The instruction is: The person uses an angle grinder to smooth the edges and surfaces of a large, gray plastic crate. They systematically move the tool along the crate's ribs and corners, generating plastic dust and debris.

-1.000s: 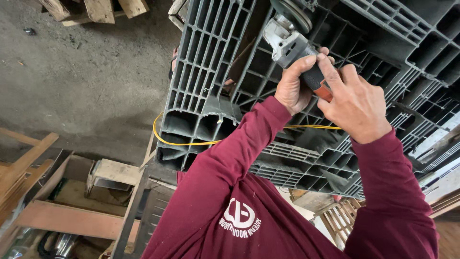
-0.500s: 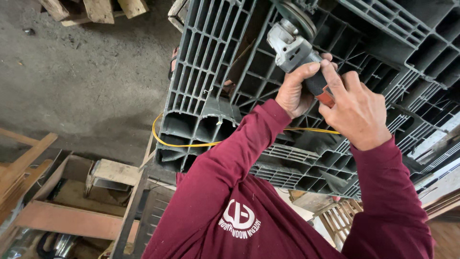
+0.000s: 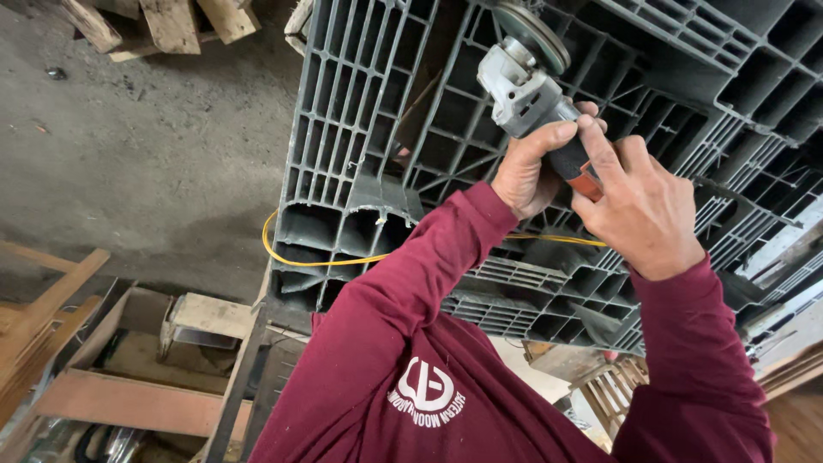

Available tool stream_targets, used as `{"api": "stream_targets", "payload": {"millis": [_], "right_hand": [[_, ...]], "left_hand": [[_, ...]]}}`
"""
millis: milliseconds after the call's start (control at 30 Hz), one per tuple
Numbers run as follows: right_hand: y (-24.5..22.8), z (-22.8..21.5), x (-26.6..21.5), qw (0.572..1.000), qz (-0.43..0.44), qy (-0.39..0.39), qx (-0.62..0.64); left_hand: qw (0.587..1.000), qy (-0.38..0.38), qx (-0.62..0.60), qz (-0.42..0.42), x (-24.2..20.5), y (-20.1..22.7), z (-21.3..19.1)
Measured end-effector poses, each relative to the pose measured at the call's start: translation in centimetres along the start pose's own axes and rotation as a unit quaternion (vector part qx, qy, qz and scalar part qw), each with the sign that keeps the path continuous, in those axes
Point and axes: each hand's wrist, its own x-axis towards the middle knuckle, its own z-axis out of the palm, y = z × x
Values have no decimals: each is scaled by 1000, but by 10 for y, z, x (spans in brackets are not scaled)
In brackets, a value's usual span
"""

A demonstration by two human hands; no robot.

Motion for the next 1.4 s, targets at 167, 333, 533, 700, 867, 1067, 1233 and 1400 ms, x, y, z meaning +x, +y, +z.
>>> {"api": "stream_targets", "payload": {"millis": [167,333,533,700,867,1067,1233,1400], "right_hand": [[1,-5,-2,1000,0,2,12],[2,-10,0,999,18,-20,31],[3,4,0,965,-9,15,262],[-2,38,-14,842,115,5,528],[-17,48,-44,658,291,40,693],[-28,61,-58,628,268,22,731],[-36,53,-35,644,236,-11,728],[-35,40,-29,609,212,61,762]], "left_hand": [[1000,11,9,1,-2,-1,7],[999,21,11,30,-7,-1,17],[975,139,92,149,-17,-5,41],[937,156,240,203,-24,-2,64],[897,169,399,88,-29,-2,83],[923,103,359,89,-51,5,78],[900,147,388,138,-55,25,75],[883,154,433,91,-26,18,82]]}}
